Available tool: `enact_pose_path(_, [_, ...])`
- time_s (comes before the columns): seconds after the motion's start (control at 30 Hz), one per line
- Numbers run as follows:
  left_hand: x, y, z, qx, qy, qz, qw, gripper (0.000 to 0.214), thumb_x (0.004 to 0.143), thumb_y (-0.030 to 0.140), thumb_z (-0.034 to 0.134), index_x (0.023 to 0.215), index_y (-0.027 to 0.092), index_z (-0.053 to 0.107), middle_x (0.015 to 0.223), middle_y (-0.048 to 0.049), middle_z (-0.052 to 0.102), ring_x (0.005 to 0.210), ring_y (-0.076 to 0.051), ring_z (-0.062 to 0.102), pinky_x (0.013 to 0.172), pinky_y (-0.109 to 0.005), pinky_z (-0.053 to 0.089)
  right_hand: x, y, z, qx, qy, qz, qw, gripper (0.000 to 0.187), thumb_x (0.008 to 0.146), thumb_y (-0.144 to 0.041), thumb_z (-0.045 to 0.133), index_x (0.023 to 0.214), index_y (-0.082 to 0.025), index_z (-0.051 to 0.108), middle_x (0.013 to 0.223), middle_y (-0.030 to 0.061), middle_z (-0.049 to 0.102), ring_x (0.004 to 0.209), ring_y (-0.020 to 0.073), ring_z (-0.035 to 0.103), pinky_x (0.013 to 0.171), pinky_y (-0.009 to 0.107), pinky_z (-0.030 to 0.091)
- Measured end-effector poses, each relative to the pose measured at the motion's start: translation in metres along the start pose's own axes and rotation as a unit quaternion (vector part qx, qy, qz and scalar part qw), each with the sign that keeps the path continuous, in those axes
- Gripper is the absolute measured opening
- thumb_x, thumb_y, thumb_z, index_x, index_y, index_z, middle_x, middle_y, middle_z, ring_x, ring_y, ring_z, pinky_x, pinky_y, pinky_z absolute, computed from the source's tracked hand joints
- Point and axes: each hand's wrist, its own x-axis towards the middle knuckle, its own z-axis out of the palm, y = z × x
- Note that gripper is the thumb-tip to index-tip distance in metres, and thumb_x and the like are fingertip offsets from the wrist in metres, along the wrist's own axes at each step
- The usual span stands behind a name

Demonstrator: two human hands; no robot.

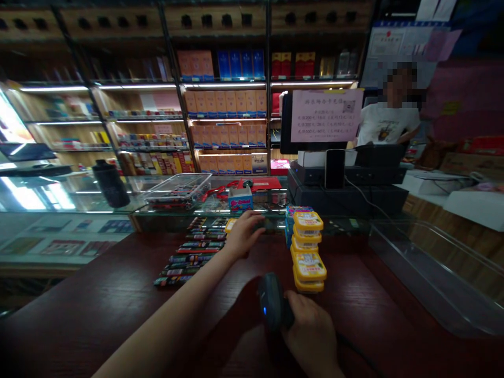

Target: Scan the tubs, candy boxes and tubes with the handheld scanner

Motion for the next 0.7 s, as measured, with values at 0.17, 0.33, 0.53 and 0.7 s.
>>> enact_pose_path(0.17, [0.041, 0.061, 0.022, -0.022, -0.1, 0.129, 0.986, 0.031, 0.084, 0.027, 0.056, 0.114, 0.021, 0.059, 0.121, -0.0072, 0.058, 0.105, -0.02, 0.059, 0.089, -0.032, 0.048, 0.0, 0.0, -0.002, -0.009, -0.003, 0.016, 1.0, 0.037, 0.067, -0.011, 0.05, 0.101, -0.02, 0.062, 0.094, 0.0056, 0.072, 0.083, 0.0192, 0.065, 0.074, 0.028, 0.045])
enact_pose_path(0.33, [0.048, 0.077, 0.038, 0.004, -0.123, 0.079, 0.989, 0.018, 0.084, 0.017, 0.05, 0.095, 0.017, 0.065, 0.102, -0.0066, 0.065, 0.09, -0.018, 0.062, 0.08, -0.028, 0.049, 0.002, -0.001, -0.006, 0.017, -0.048, 0.045, 0.998, 0.036, 0.066, -0.011, 0.051, 0.098, -0.021, 0.063, 0.092, 0.0044, 0.071, 0.085, 0.0194, 0.065, 0.074, 0.027, 0.043])
enact_pose_path(0.53, [0.015, 0.058, 0.022, -0.081, 0.009, 0.018, 0.996, 0.02, 0.083, 0.014, 0.049, 0.098, 0.019, 0.061, 0.102, -0.0057, 0.064, 0.093, -0.017, 0.061, 0.08, -0.028, 0.049, 0.004, -0.001, -0.009, 0.055, -0.079, 0.062, 0.993, 0.03, 0.073, -0.016, 0.051, 0.099, -0.024, 0.062, 0.091, 0.0022, 0.071, 0.086, 0.0181, 0.065, 0.074, 0.026, 0.041])
enact_pose_path(0.7, [-0.051, 0.024, 0.001, -0.116, 0.112, -0.095, 0.982, 0.014, 0.083, 0.016, 0.051, 0.093, 0.02, 0.06, 0.096, -0.0051, 0.065, 0.089, -0.017, 0.061, 0.081, -0.031, 0.05, 0.001, -0.002, -0.01, 0.062, -0.087, 0.056, 0.993, 0.032, 0.074, -0.016, 0.049, 0.103, -0.025, 0.062, 0.097, 0.0015, 0.071, 0.089, 0.0178, 0.065, 0.075, 0.027, 0.042])
